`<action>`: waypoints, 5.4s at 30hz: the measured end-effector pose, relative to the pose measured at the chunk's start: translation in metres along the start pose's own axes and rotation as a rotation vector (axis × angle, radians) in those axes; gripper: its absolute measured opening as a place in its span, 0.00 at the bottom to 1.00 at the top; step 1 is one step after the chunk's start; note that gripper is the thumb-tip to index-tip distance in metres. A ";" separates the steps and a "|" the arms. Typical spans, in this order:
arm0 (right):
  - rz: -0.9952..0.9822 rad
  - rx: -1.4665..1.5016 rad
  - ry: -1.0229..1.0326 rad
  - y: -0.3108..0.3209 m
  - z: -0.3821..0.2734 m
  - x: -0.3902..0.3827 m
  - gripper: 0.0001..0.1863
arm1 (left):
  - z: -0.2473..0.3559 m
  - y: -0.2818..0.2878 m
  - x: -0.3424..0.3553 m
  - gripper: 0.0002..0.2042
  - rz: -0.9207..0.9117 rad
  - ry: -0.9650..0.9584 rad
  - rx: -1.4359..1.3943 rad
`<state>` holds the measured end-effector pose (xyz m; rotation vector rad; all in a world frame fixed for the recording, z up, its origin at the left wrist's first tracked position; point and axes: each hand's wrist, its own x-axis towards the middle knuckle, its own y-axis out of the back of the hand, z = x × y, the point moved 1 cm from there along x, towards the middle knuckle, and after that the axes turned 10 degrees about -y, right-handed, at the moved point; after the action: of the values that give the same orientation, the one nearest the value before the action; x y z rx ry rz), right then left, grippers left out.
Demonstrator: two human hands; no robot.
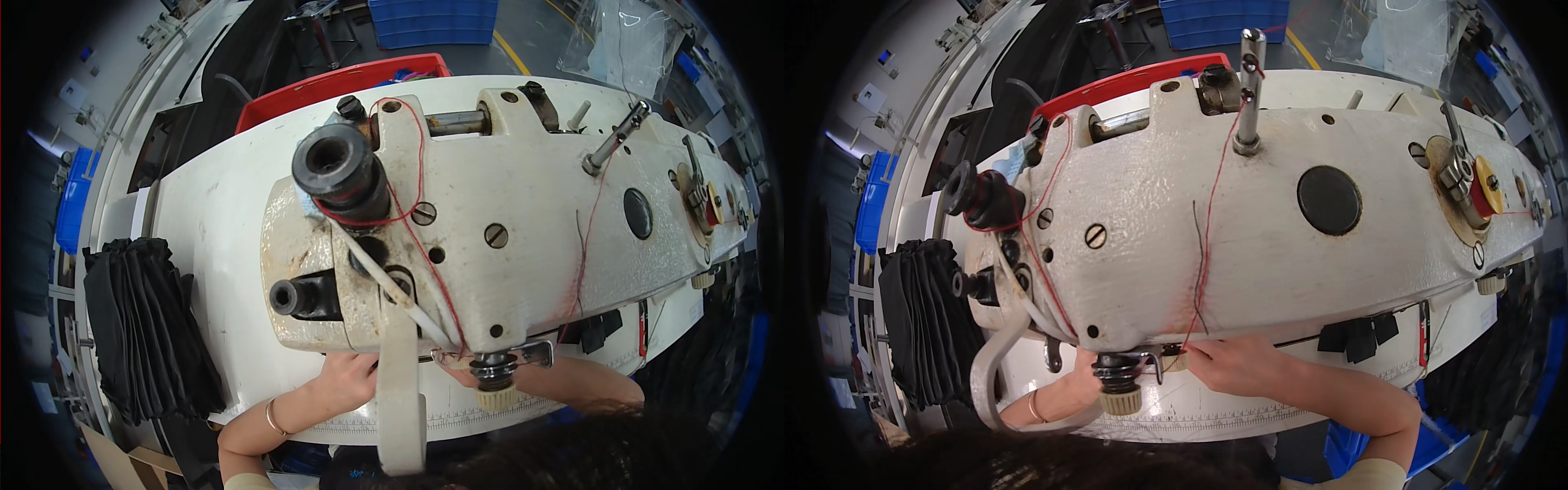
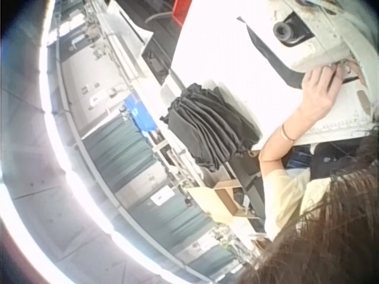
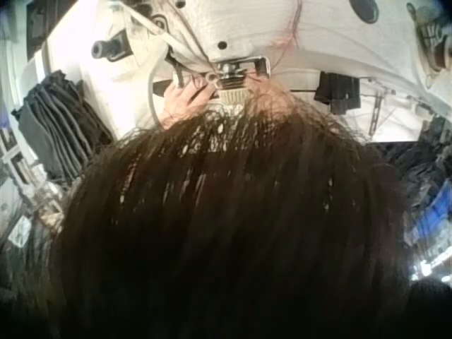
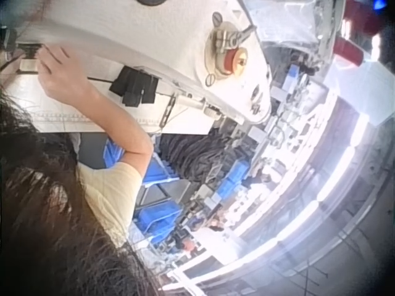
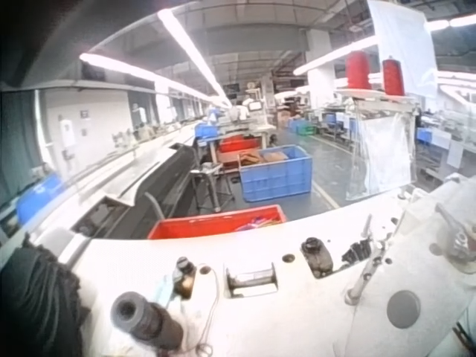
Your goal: Sewing black fabric bags using an industrial sewing machine.
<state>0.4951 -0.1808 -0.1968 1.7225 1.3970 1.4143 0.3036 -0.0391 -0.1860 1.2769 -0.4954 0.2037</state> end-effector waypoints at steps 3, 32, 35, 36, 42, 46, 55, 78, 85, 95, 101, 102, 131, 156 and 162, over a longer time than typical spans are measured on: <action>-0.005 -0.005 0.010 0.006 -0.002 0.001 0.02 | -0.003 -0.009 -0.013 0.33 -0.282 0.573 -0.713; -0.278 1.068 -1.244 0.011 0.040 0.015 0.10 | 0.001 0.019 0.020 0.22 -0.151 0.062 -0.146; -0.138 0.701 -0.847 0.008 0.029 0.015 0.10 | 0.002 0.022 0.022 0.22 -0.134 0.072 -0.132; -0.071 0.494 -0.666 0.006 0.020 0.013 0.10 | 0.003 0.022 0.024 0.23 -0.142 0.063 -0.132; 0.064 -0.006 -0.115 -0.001 0.003 0.012 0.10 | -0.003 0.025 0.039 0.18 -0.074 0.088 -0.062; 0.088 -0.006 -0.078 0.002 0.008 0.017 0.10 | -0.015 0.025 0.044 0.11 -0.226 0.167 0.059; 0.190 -0.125 0.060 0.025 -0.003 0.038 0.13 | -0.019 0.026 0.056 0.11 0.013 0.085 0.162; -0.650 1.426 -0.867 0.014 -0.109 0.032 0.33 | 0.129 0.049 0.043 0.08 -0.235 -0.412 -0.319; -0.071 1.065 -1.111 0.155 -0.112 -0.113 0.19 | 0.150 0.056 0.028 0.19 0.009 -0.264 -0.283; -0.034 0.000 -1.443 0.136 -0.054 -0.300 0.26 | 0.099 0.005 -0.001 0.22 0.000 0.091 -0.163; -0.410 -0.611 -1.219 0.034 0.032 -0.354 0.24 | 0.086 0.000 0.006 0.20 0.002 -0.059 -0.038; -0.505 -0.600 -1.258 0.020 0.039 -0.366 0.23 | 0.088 0.000 0.008 0.20 0.002 -0.040 -0.015; 0.133 0.413 0.267 -0.116 -0.368 0.306 0.27 | 0.055 0.298 -0.210 0.22 0.877 0.884 0.619; -0.311 -0.252 0.165 -0.055 -0.231 0.068 0.27 | 0.059 0.184 -0.087 0.07 0.223 0.440 -0.141; -0.265 -0.040 0.157 -0.090 -0.273 0.075 0.27 | 0.062 0.076 -0.029 0.13 -0.396 0.469 0.334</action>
<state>0.2039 -0.1400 -0.1540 1.3660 1.6018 1.4415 0.2320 -0.0727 -0.1207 1.5652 0.2048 0.2480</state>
